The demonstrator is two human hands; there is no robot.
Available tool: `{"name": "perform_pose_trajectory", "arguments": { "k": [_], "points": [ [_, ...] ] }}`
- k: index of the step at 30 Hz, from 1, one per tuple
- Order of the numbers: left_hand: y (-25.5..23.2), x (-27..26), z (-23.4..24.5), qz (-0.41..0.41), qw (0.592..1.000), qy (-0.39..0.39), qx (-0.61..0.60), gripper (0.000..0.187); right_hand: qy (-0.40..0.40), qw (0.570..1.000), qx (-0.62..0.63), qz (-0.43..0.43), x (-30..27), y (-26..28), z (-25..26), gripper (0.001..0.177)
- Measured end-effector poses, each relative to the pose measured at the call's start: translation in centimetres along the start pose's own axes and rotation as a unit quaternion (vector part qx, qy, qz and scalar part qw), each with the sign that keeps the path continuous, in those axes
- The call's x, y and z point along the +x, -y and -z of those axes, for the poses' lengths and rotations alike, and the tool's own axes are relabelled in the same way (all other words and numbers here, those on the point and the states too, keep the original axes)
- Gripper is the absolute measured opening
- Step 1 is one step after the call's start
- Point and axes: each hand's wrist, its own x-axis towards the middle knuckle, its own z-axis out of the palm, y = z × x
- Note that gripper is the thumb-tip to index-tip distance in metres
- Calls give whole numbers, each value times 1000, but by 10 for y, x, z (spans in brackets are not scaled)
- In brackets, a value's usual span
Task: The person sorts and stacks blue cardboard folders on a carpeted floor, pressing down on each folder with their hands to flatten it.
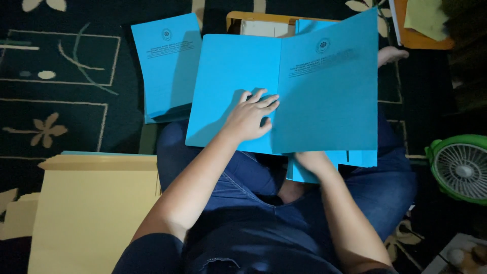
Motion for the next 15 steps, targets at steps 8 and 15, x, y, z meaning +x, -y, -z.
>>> {"name": "perform_pose_trajectory", "arguments": {
  "k": [8, 15],
  "points": [
    [21, 2, -27, -20, 999, -30, 41, 55, 145, 901, -393, 109, -4, 37, -32, 23],
    [82, -42, -8, 36, 871, -257, -418, 44, 185, 944, -256, 99, -20, 119, 6, 66]
  ]
}}
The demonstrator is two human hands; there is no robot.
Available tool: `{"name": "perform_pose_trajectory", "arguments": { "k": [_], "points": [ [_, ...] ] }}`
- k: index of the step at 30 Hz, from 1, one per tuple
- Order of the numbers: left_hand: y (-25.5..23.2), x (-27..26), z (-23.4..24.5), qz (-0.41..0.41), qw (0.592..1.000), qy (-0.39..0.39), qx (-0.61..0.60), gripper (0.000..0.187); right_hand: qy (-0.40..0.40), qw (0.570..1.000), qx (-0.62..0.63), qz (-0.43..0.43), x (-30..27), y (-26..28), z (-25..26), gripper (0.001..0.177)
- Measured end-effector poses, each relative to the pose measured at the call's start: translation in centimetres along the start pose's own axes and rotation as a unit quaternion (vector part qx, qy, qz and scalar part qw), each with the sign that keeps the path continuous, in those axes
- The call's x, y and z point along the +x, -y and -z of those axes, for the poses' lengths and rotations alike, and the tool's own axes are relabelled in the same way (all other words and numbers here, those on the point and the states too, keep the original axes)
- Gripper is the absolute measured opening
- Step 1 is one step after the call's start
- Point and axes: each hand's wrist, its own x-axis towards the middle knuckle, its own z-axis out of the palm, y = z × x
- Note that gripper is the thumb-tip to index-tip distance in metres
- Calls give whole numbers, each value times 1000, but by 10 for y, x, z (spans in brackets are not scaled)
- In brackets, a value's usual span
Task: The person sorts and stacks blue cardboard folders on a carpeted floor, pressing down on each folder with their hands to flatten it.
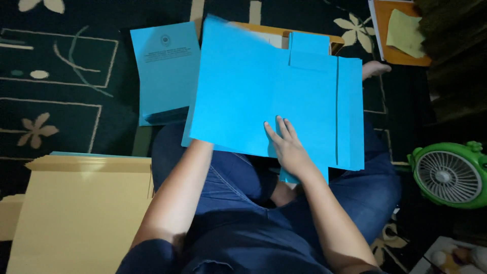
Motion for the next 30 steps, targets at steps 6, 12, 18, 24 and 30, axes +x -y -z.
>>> {"name": "perform_pose_trajectory", "arguments": {
  "k": [6, 12, 18, 24, 30],
  "points": [
    [-44, -6, 93, 154, 928, -206, -271, 54, 11, 1000, 26, -11, 2, -8, -4, 60],
    [-60, 26, -5, 32, 958, -46, 282, 48, 5, 1000, 8, 7, 4, -8, -5, 59],
    [-38, 49, -91, 70, 864, 143, 478, 53, 13, 998, -51, 15, 7, -12, -11, 67],
    [-50, 48, -90, 127, 846, 196, 479, 55, 59, 990, -122, 25, 18, -7, -18, 66],
    [-40, 49, -90, 122, 852, 178, 476, 56, 3, 988, -153, 36, 76, -40, -43, 68]
  ]
}}
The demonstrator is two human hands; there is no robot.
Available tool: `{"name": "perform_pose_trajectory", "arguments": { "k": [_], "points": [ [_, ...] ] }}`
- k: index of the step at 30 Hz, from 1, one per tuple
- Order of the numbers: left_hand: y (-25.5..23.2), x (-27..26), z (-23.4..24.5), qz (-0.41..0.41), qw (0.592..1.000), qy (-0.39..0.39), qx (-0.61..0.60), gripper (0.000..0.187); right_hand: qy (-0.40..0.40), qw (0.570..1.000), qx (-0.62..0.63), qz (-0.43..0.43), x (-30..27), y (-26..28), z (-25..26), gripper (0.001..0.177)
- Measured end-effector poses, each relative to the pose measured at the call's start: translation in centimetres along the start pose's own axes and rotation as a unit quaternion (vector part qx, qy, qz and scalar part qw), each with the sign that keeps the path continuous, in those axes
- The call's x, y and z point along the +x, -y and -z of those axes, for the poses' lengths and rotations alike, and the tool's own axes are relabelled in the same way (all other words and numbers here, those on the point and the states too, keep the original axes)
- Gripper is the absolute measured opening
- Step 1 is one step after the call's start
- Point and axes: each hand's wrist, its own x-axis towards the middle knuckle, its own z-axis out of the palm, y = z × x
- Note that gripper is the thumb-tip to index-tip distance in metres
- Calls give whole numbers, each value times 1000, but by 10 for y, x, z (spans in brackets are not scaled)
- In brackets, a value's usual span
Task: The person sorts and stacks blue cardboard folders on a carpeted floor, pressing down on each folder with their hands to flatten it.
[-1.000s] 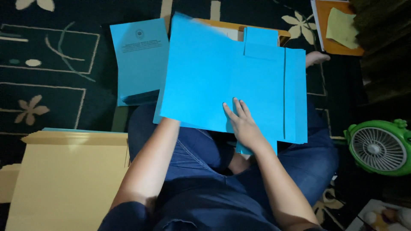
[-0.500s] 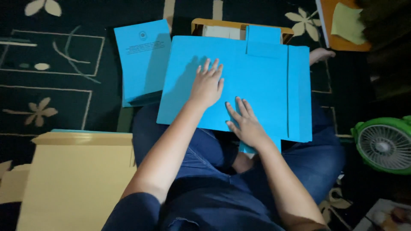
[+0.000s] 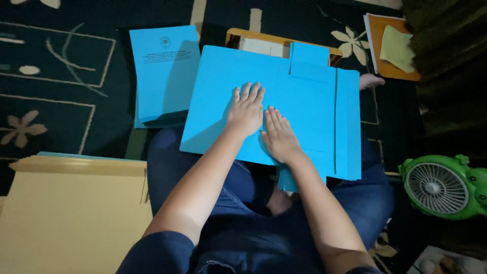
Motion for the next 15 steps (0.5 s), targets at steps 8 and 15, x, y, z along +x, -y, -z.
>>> {"name": "perform_pose_trajectory", "arguments": {
  "k": [8, 15],
  "points": [
    [3, 0, -4, 8, 1000, -8, -19, 64, -13, 999, -11, -48, 2, 11, -7, 69],
    [9, 13, -11, 13, 999, 45, -16, 64, -51, 996, -29, -64, 150, -67, -13, 69]
  ]
}}
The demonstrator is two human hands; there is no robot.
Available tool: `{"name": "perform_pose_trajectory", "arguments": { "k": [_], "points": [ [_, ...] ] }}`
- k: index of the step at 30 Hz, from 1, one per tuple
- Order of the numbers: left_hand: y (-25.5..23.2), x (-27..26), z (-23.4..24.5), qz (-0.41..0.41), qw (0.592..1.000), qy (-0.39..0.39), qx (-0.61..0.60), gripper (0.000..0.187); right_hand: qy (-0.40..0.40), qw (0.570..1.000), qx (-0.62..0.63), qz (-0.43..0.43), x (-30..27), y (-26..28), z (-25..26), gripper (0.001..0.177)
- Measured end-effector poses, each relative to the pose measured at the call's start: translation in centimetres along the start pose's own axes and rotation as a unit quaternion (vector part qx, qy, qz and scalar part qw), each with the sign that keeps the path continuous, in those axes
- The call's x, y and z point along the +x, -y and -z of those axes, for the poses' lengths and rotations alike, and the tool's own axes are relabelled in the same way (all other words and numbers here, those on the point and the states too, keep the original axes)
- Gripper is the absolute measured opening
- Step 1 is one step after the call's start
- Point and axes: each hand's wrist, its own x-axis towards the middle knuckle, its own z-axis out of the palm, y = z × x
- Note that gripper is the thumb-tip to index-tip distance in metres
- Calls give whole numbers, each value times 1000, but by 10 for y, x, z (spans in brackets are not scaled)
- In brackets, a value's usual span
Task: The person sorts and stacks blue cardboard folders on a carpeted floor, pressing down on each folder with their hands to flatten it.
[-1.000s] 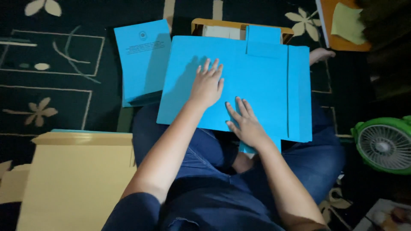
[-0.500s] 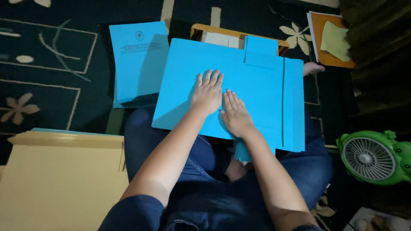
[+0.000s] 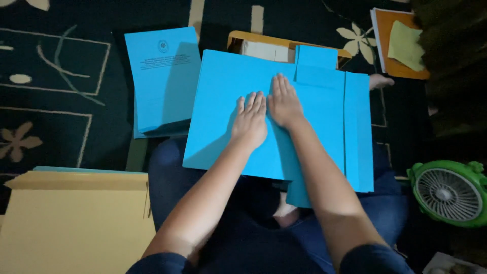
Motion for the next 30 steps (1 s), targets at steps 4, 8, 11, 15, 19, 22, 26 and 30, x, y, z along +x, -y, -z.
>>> {"name": "perform_pose_trajectory", "arguments": {
  "k": [4, 8, 11, 15, 19, 22, 26, 30],
  "points": [
    [-4, -1, -2, 9, 1000, -22, 20, 61, 16, 999, -12, -27, 50, 0, 8, 72],
    [3, 3, -1, 16, 999, -49, 15, 61, 31, 999, 6, -42, 24, 14, 23, 73],
    [1, 2, -11, 37, 998, -50, 8, 63, 38, 998, 15, -44, -42, 28, 13, 73],
    [0, 0, -10, 39, 996, -80, 14, 61, 77, 997, -19, 20, -167, 76, 43, 70],
    [-12, -11, 12, 59, 998, -28, 13, 62, 7, 987, 158, 38, -234, 64, 68, 59],
    [-13, -17, 10, 23, 998, -53, 37, 59, -69, 993, 97, -15, -228, 10, 76, 67],
    [-21, -24, 7, -5, 998, -41, 54, 57, 33, 996, 39, -77, -217, -8, 36, 70],
    [-62, -60, -6, -71, 993, 10, 94, 61, 70, 992, 45, -92, -221, -4, 45, 68]
  ]
}}
